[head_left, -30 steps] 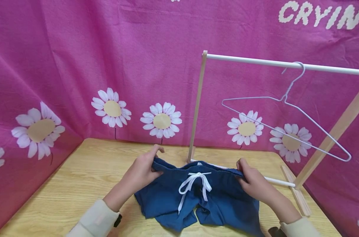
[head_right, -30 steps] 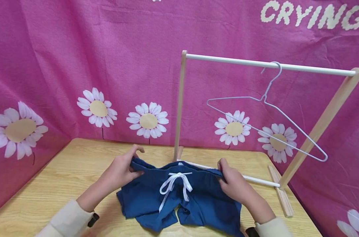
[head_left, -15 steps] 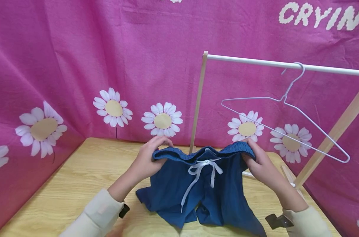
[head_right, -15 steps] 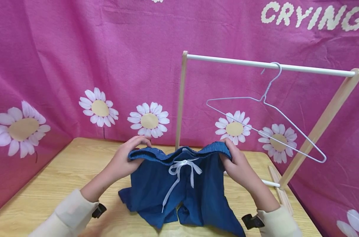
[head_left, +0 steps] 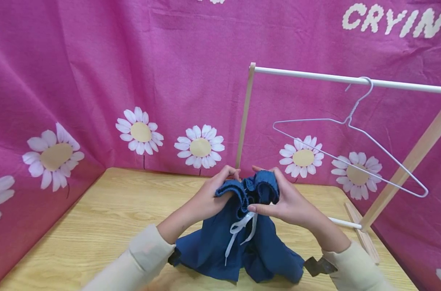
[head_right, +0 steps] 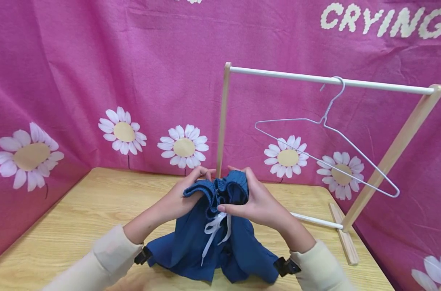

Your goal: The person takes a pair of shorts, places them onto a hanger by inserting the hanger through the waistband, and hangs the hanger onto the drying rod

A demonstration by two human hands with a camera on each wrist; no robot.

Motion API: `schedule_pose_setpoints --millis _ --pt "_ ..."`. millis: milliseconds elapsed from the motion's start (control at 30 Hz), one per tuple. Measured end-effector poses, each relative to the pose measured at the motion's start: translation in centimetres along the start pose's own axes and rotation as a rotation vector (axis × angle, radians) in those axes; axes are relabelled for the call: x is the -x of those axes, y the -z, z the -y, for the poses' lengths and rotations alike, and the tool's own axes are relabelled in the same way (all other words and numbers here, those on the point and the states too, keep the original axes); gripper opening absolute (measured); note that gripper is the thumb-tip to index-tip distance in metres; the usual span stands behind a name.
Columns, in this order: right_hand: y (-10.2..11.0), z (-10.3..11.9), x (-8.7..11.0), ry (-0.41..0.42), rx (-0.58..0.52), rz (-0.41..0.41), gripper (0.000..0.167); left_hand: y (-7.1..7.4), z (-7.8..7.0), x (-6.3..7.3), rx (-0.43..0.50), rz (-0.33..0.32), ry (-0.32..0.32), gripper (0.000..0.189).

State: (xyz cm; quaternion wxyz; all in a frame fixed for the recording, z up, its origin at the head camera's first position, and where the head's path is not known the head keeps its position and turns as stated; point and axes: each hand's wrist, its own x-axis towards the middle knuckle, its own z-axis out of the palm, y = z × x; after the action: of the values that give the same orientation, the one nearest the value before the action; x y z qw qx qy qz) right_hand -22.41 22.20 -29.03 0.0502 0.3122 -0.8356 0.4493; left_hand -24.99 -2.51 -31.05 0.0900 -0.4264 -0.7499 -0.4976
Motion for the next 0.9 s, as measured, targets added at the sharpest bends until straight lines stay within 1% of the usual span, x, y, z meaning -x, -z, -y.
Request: schedule_pose_setpoints --millis 100,267,333,400,500,567,600,633,667,700,767,800,833,900 --pt "-1.1 0.6 -0.6 0.013 0.008 0.012 0.066 -0.9 0.0 -0.5 -0.005 -0.003 0.003 0.023" --pt "-2.1 1.0 -0.9 0.023 0.065 -0.06 0.055 -1.7 0.2 -0.7 0.089 0.001 0.076 0.038" --pt "-2.2 1.2 -0.9 0.042 0.104 -0.084 0.053 -1.7 0.5 -0.6 0.118 0.006 0.097 0.043" --pt "-2.3 1.4 -0.9 0.069 0.142 -0.094 0.052 -1.6 0.8 -0.5 0.126 0.01 0.091 0.044" --pt "-2.3 1.5 -0.9 0.127 0.197 -0.142 0.054 -1.2 1.1 0.1 0.226 0.051 0.1 0.044" --pt "-2.2 1.6 -1.0 0.158 0.207 -0.204 0.054 -1.1 1.2 0.6 0.285 0.084 0.13 0.051" --pt "-2.1 1.7 -1.1 0.165 0.207 -0.244 0.053 -1.0 1.2 0.8 0.284 0.092 0.168 0.059" --pt "-2.0 1.7 -1.2 0.168 0.203 -0.287 0.052 -1.2 1.3 0.9 0.283 0.105 0.188 0.069" --pt "-1.9 1.9 -1.4 0.165 0.184 -0.323 0.05 -1.4 1.4 1.1 0.258 0.117 0.206 0.078" --pt "-1.8 2.0 -1.6 0.157 0.161 -0.351 0.048 -1.7 1.6 1.1 0.218 0.126 0.218 0.087" --pt "-1.9 2.3 -1.9 0.134 0.107 -0.392 0.047 -2.7 1.8 1.2 0.127 0.121 0.235 0.096" --pt "-2.0 2.4 -2.0 0.124 0.087 -0.405 0.047 -3.2 2.1 1.2 0.093 0.113 0.236 0.096" --pt "-2.1 2.6 -2.1 0.118 0.067 -0.41 0.047 -3.8 2.2 1.2 0.082 0.101 0.235 0.093" --pt "-2.5 2.9 -2.2 0.115 0.042 -0.405 0.046 -4.8 2.3 1.3 0.062 0.07 0.26 0.085"
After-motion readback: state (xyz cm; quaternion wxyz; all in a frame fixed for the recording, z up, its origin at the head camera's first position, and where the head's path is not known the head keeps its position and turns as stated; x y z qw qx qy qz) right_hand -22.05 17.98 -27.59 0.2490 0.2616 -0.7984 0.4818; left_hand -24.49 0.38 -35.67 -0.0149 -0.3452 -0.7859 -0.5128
